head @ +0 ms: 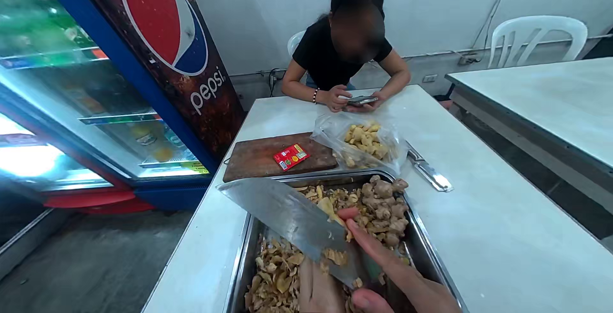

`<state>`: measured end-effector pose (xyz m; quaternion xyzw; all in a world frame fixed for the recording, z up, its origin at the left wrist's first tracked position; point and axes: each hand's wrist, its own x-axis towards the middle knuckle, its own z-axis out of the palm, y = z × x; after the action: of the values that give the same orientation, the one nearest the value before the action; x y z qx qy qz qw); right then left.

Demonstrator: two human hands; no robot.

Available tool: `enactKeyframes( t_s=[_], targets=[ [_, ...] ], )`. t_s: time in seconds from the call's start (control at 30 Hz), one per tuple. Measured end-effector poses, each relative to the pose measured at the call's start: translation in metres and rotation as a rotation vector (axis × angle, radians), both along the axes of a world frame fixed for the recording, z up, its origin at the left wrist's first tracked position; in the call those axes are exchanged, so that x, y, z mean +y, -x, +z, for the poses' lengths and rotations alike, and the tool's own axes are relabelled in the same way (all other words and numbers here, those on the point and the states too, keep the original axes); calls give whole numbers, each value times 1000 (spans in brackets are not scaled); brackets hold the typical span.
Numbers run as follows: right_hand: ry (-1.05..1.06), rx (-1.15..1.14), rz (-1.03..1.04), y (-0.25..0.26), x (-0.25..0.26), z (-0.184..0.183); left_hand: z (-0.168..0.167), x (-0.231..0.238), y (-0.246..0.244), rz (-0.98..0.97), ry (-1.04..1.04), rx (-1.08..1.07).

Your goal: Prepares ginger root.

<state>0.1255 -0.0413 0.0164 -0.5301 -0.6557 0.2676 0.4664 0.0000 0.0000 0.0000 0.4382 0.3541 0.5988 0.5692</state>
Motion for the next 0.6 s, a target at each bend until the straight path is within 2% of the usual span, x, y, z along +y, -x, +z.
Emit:
enactKeyframes(
  t_s=[0.03, 0.1, 0.2, 0.27, 0.33, 0.47, 0.6],
  targets=[
    [-10, 8, -38, 1, 1, -2, 2, 0, 0, 3, -25, 46],
    [49, 100, -11, -3, 1, -2, 0, 4, 2, -109, -69, 83],
    [215, 496, 104, -12, 2, 4, 2, 13, 7, -170, 25, 99],
    [306, 605, 147, -20, 2, 8, 8, 18, 11, -206, 95, 78],
    [271, 481, 152, -26, 1, 7, 15, 20, 14, -251, 176, 29],
    [176, 60, 145, -32, -2, 4, 15, 16, 21, -276, 269, -156],
    [67, -123, 96, -28, -3, 4, 14, 13, 24, -317, 283, -236]
  ],
)
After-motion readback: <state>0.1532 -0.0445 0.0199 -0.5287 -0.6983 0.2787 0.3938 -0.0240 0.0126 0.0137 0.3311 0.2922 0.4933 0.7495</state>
